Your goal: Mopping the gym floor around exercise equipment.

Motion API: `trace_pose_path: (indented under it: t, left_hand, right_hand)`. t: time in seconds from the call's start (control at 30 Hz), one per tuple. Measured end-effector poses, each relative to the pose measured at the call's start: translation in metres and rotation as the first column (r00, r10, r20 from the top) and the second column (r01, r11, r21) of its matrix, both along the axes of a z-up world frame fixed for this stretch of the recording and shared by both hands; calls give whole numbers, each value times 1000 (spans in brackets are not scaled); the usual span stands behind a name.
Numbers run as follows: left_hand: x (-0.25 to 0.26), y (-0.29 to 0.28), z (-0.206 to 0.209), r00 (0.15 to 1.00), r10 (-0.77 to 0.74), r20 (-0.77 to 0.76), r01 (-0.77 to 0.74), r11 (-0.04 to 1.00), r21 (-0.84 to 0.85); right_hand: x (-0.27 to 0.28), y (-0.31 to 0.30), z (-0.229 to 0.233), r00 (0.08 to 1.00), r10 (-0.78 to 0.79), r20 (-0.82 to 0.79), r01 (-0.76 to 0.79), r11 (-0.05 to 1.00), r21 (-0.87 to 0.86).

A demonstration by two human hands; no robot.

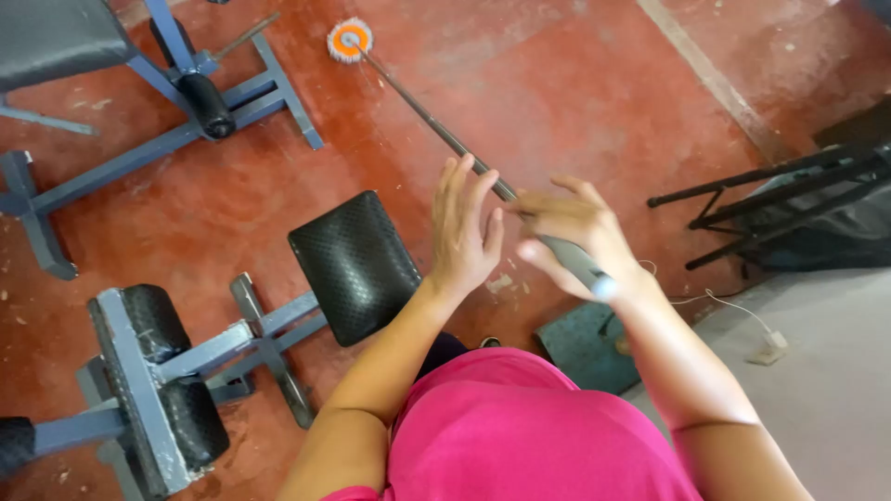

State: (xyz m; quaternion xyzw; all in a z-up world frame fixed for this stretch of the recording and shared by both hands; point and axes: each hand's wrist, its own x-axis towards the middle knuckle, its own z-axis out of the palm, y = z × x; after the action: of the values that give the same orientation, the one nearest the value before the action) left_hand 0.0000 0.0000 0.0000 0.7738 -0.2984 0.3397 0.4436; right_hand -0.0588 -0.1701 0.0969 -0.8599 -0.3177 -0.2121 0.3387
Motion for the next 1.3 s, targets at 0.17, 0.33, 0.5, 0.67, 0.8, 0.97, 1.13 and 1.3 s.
trace_pose_path:
  t: [0.17, 0.33, 0.5, 0.67, 0.8, 0.97, 1.13, 1.3]
  left_hand:
    - [-40, -31, 5, 996, -86, -2, 85, 996, -26]
    - [-50, -35, 10, 992, -129, -1, 129, 991, -30]
    - [-29, -16, 14, 996, -74, 54, 76, 996, -42]
    - [5, 23, 10, 998, -41, 39, 42, 998, -44]
    - [40, 59, 4, 999, -36, -21, 35, 998, -49]
    - [76, 104, -8, 996, 27, -81, -28, 1000, -11]
    - [97, 127, -18, 990, 60, -128, -58, 998, 22]
    - [92, 121, -14, 992, 85, -91, -83, 996, 28]
  right_hand:
    - [-68, -17, 64, 1000, -5, 19, 6, 1000, -6]
    - [-76, -10, 82, 996, 35, -84, -27, 995, 97]
    - [-51, -2, 67, 991, -6, -131, 31, 982, 189]
    - [2, 22, 59, 988, 24, -151, 1, 987, 161]
    - [65, 48, 45, 989, 59, -138, -34, 983, 181]
    - [144, 81, -9, 982, 32, -184, 5, 980, 199]
    - [198, 99, -70, 980, 5, -197, 41, 972, 231]
    - [183, 103, -82, 977, 8, -212, 50, 962, 268]
